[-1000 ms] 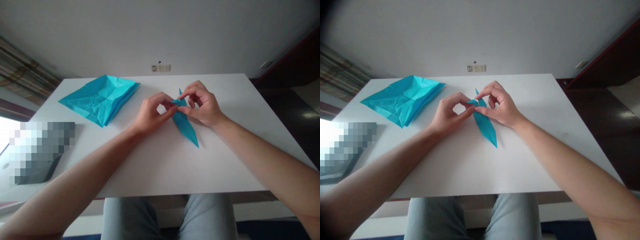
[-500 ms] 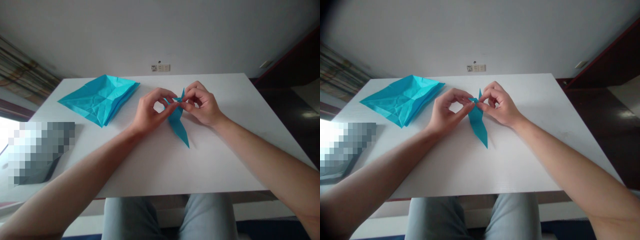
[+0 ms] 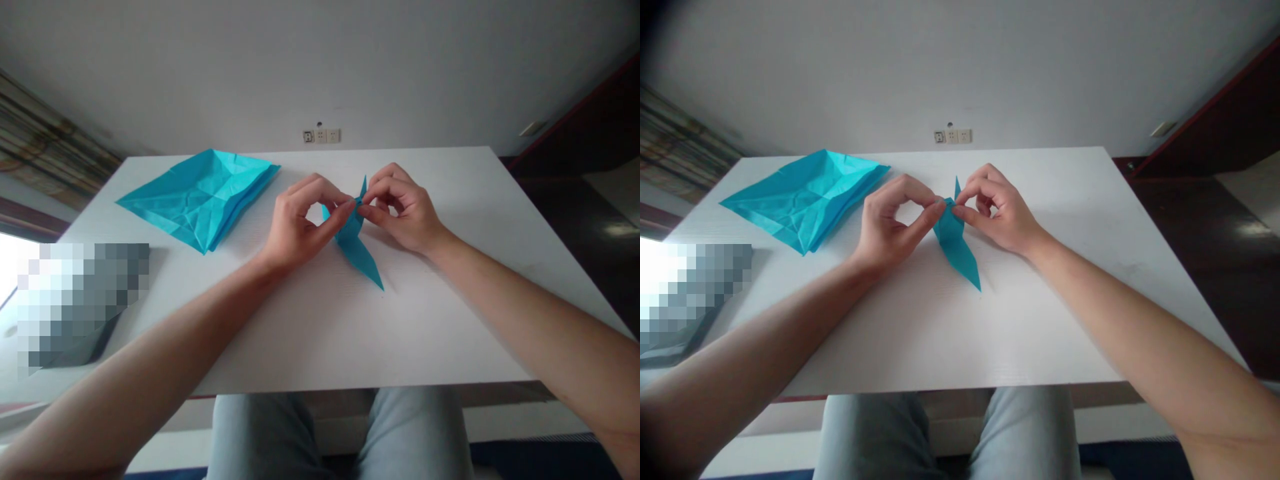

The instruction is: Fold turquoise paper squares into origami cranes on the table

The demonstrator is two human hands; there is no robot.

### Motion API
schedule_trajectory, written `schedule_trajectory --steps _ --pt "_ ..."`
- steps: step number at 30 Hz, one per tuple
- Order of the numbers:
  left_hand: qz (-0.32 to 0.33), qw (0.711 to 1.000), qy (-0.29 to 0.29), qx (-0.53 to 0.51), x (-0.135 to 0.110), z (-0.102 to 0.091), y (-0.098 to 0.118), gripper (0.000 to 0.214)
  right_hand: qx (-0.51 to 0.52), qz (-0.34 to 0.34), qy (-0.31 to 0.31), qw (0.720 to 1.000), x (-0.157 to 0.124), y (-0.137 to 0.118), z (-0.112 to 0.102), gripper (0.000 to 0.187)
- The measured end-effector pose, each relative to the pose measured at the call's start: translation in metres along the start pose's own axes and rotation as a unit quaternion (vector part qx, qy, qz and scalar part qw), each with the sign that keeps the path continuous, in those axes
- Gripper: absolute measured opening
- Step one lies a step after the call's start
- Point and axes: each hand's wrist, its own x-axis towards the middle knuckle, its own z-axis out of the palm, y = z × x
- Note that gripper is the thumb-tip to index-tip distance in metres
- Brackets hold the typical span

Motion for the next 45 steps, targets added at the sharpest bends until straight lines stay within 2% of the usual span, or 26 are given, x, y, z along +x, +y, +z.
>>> schedule_trajectory --steps 8,12,16,22,25,30,32,36,39,41,45 --pt "-0.025 0.999 -0.034 -0.023 -0.001 0.002 -0.007 0.043 0.004 -0.004 0.007 1.0 0.001 0.001 0.0 0.05" --pt "-0.03 0.999 -0.014 -0.003 -0.001 0.002 -0.005 0.039 0.011 0.003 -0.001 1.0 0.0 0.001 0.002 0.053" --pt "-0.059 0.998 0.021 -0.03 0.0 0.003 -0.004 0.045 0.034 0.032 0.005 0.999 -0.003 0.002 0.004 0.064" --pt "-0.095 0.99 0.033 -0.097 0.001 0.008 -0.008 0.054 0.018 0.037 -0.085 0.996 -0.003 0.003 0.001 0.049" --pt "-0.107 0.988 0.031 -0.108 0.0 0.009 -0.016 0.048 0.023 0.052 -0.096 0.994 -0.001 0.002 0.0 0.041" --pt "-0.137 0.981 0.105 -0.091 -0.003 0.009 -0.034 0.018 0.116 0.129 -0.019 0.985 0.001 0.004 0.0 0.043" --pt "-0.153 0.981 0.091 -0.082 -0.004 0.008 -0.035 0.015 0.149 0.147 0.016 0.978 0.002 0.007 -0.002 0.042" --pt "-0.136 0.987 0.014 -0.084 -0.008 0.008 -0.024 0.045 0.193 0.161 0.069 0.966 0.002 0.01 -0.005 0.035" --pt "-0.1 0.989 -0.026 -0.101 -0.01 0.01 -0.014 0.063 0.216 0.184 0.04 0.958 0.001 0.007 -0.006 0.03" --pt "-0.083 0.991 -0.033 -0.104 -0.01 0.01 -0.011 0.071 0.221 0.198 0.006 0.955 0.0 0.004 -0.006 0.03" --pt "-0.055 0.994 -0.035 -0.085 -0.008 0.009 -0.011 0.07 0.222 0.212 -0.023 0.951 -0.001 0.002 -0.005 0.039"
